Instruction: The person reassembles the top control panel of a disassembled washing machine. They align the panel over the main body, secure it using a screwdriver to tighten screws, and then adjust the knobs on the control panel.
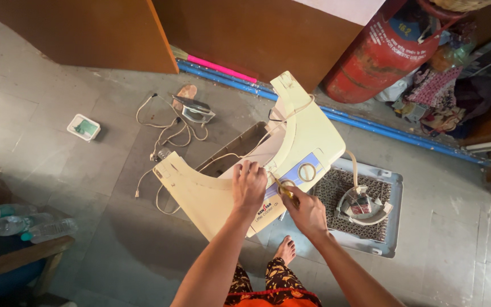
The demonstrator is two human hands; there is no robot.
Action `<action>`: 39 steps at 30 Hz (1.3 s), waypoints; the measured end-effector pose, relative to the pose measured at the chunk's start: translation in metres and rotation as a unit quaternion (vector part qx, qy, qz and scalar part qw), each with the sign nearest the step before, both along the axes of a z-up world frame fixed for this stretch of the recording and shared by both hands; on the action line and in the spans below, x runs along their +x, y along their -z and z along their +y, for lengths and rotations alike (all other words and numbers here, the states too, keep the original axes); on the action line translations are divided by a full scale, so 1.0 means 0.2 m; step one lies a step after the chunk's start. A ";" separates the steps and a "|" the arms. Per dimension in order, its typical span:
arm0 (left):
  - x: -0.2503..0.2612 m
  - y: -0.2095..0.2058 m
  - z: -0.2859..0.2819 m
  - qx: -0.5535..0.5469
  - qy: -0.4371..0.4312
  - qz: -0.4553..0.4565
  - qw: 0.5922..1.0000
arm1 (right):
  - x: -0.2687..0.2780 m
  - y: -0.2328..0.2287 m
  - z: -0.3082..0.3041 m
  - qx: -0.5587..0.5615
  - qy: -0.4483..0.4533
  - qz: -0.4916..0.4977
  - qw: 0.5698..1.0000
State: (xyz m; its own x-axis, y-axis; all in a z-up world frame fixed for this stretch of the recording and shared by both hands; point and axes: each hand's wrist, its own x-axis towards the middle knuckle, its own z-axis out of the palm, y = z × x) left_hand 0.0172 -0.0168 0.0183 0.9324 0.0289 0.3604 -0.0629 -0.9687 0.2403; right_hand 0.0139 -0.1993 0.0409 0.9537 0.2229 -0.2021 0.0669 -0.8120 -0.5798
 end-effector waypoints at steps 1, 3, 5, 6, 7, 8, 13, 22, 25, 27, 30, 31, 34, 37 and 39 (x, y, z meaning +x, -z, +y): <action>0.00 0.00 -0.01 0.005 -0.004 0.009 1.000 | 0.00 0.00 0.00 0.000 -0.003 -0.003 1.000; 0.01 0.01 -0.02 0.015 -0.011 0.027 0.999 | 0.00 0.00 0.00 0.011 -0.008 -0.014 1.000; 0.02 0.02 -0.03 0.022 -0.019 0.033 0.999 | 0.00 0.00 0.00 0.014 -0.010 -0.017 1.000; 0.02 0.02 -0.03 0.025 -0.023 0.036 0.999 | 0.00 0.00 0.00 0.011 -0.010 -0.014 1.000; 0.02 0.03 -0.03 0.031 -0.024 0.041 0.998 | 0.00 -0.01 -0.01 0.008 -0.010 -0.012 1.000; 0.02 0.04 -0.03 0.038 -0.025 0.045 0.998 | 0.00 -0.01 -0.01 0.007 -0.008 -0.010 1.000; 0.02 0.10 -0.04 -0.066 -0.049 0.006 0.997 | 0.00 -0.04 -0.02 -0.006 -0.005 -0.015 1.000; 0.09 0.04 0.05 -0.104 0.002 0.047 0.993 | 0.01 -0.04 -0.04 0.035 -0.022 -0.038 0.998; 0.05 0.03 0.06 -0.125 0.043 0.040 0.990 | 0.01 -0.04 -0.04 0.013 -0.001 0.005 1.000; 0.04 0.04 0.04 -0.100 0.057 0.038 0.993 | 0.00 -0.04 -0.03 0.008 0.004 0.010 1.000; 0.04 0.08 0.00 -0.023 0.024 0.038 0.999 | -0.01 -0.01 -0.04 0.012 0.003 -0.003 1.000; 0.05 0.09 -0.01 -0.024 0.036 0.035 0.998 | -0.01 -0.01 -0.04 0.016 0.001 -0.011 1.000; 0.07 0.11 -0.02 -0.007 0.059 0.039 0.997 | -0.02 0.00 -0.05 0.022 0.003 -0.009 1.000; 0.10 0.11 -0.06 0.036 0.052 0.072 0.995 | -0.02 0.00 -0.05 0.007 0.012 0.003 1.000; 0.12 0.12 -0.08 0.048 0.035 0.100 0.993 | -0.03 0.00 -0.05 0.016 0.006 -0.008 1.000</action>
